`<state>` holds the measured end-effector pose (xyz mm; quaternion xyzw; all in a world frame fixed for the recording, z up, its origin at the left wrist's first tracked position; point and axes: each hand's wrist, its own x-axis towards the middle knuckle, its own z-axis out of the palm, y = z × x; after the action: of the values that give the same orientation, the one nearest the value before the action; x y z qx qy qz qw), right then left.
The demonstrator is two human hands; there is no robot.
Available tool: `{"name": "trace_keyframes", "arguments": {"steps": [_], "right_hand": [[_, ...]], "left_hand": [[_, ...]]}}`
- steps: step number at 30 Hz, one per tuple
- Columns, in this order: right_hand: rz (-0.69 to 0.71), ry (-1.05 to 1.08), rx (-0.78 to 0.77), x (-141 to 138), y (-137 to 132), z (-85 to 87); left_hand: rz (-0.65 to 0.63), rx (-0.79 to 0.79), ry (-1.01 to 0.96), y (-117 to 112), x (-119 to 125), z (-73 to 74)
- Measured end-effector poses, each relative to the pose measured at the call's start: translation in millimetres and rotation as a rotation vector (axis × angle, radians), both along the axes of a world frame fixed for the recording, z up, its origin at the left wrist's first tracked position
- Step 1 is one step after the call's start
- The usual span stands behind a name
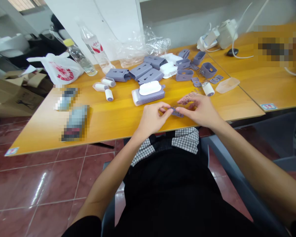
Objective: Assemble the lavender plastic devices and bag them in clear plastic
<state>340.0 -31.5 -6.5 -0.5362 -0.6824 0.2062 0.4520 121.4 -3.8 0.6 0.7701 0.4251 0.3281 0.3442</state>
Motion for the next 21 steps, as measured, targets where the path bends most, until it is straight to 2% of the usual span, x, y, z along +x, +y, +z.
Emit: {"name": "trace_keyframes", "arguments": {"steps": [4,9,13,15,17,21], "right_hand": [[0.025,0.034,-0.123,6,8,-4.8],[0.080,0.091,-0.211,15,11,-4.4],[0.184,0.070,-0.224,24,12,0.3],[0.219,0.055,-0.215,28,12,2.0],[0.223,0.043,-0.205,31,12,2.9],[0.201,-0.005,-0.178,31,10,4.9]], "left_hand": [[-0.018,0.161,0.178,0,-1,-0.7],[-0.044,0.272,0.275,3,-2,-7.1],[-0.199,0.398,0.280,8,-5,-11.6],[-0.280,0.394,0.306,10,-5,-12.9],[-0.300,0.365,0.324,11,-5,-13.5],[-0.214,0.331,0.277,11,-3,-13.1]]}}
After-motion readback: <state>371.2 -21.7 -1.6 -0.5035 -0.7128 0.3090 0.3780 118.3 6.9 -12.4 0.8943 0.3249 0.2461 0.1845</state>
